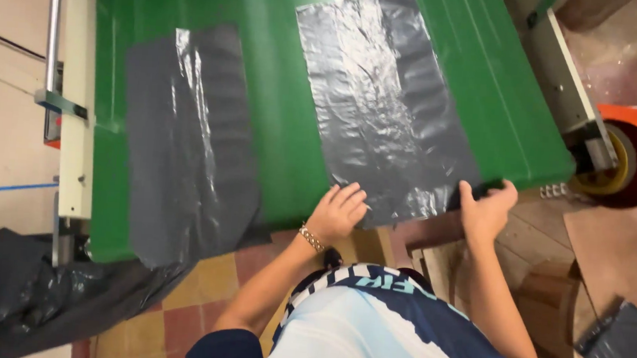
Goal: Folding plastic bags on a conveyor belt and placing them into a storage crate
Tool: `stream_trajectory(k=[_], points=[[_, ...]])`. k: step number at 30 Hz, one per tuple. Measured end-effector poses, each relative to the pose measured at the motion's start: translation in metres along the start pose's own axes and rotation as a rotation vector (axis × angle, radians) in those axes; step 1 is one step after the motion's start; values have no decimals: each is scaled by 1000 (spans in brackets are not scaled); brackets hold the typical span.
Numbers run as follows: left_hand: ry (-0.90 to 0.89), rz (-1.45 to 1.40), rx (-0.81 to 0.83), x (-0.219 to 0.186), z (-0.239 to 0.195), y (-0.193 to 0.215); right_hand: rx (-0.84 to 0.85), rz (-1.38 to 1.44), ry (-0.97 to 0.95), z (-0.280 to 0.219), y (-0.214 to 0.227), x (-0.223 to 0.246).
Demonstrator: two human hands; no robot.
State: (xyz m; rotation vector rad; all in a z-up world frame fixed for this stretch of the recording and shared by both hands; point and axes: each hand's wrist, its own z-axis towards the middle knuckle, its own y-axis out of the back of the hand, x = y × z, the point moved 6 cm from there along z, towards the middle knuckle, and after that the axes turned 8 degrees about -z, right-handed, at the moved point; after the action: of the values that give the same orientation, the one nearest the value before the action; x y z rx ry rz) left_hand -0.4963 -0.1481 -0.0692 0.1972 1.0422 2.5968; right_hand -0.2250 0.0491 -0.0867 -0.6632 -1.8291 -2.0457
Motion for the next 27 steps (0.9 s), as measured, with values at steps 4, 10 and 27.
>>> stream_trajectory(k=[4,10,27], points=[[-47,-69,1,17,0,-1,35,-66,-173,-1,-16,-16],[-57,-157,-22,30,25,7,83,25,-146,0,-14,-21],[747,-884,-163,192,94,37,1057,1147,257,141,3,141]])
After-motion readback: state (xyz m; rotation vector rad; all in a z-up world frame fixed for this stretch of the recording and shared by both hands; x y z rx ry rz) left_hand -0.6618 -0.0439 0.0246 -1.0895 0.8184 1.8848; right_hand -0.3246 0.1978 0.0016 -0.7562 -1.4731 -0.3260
